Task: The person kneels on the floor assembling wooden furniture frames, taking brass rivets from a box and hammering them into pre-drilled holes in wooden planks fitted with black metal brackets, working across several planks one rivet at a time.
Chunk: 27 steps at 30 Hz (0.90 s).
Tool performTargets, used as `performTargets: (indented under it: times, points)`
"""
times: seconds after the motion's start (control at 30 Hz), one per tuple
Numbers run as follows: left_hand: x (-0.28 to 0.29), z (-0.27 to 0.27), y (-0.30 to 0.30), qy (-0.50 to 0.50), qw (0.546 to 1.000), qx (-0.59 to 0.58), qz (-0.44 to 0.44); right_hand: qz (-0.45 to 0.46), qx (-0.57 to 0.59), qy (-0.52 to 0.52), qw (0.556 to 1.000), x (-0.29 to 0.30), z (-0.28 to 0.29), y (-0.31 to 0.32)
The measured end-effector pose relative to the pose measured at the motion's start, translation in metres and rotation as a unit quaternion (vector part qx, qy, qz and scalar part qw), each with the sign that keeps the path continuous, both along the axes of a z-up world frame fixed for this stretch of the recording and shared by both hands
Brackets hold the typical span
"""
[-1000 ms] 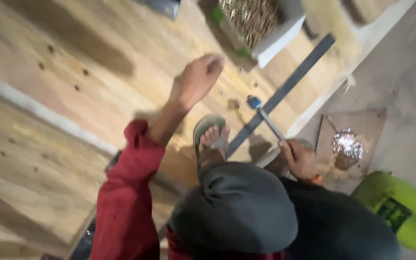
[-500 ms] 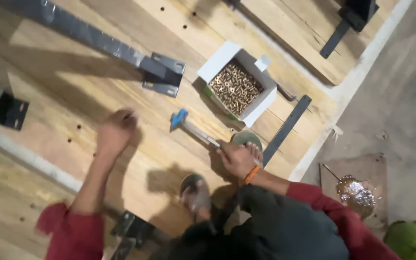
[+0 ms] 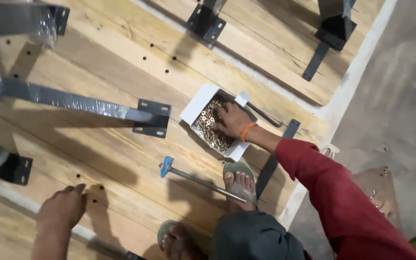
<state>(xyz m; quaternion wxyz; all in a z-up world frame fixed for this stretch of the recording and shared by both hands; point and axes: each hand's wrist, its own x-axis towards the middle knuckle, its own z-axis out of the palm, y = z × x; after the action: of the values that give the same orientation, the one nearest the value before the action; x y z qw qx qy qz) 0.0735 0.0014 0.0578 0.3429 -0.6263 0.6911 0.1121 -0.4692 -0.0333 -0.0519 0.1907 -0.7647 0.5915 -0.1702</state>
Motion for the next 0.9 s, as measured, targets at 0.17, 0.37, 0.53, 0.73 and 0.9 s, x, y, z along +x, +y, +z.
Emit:
performTargets:
  times: [0.17,0.37,0.53,0.73,0.9]
  points:
    - [-0.064,-0.026,-0.016,0.279,0.937,-0.176,-0.118,0.092,0.254,0.203,0.941,0.023,0.037,-0.013]
    - [-0.149,-0.083,0.012,0.268,0.905,0.042,-0.328,0.144,0.25,0.232,0.929,0.019,0.012,-0.023]
    - [-0.168,-0.126,0.057,0.379,0.829,0.039,-0.409,0.078,0.309,0.224,0.921,0.033,0.011,-0.013]
    - [-0.173,-0.098,0.049,0.449,0.823,0.053,-0.345,0.045,0.261,0.196,0.944,0.019,-0.058,0.003]
    - [-0.172,-0.09,0.04,0.434,0.842,0.071,-0.313,0.107,0.196,0.231,0.947,0.023,-0.055,0.019]
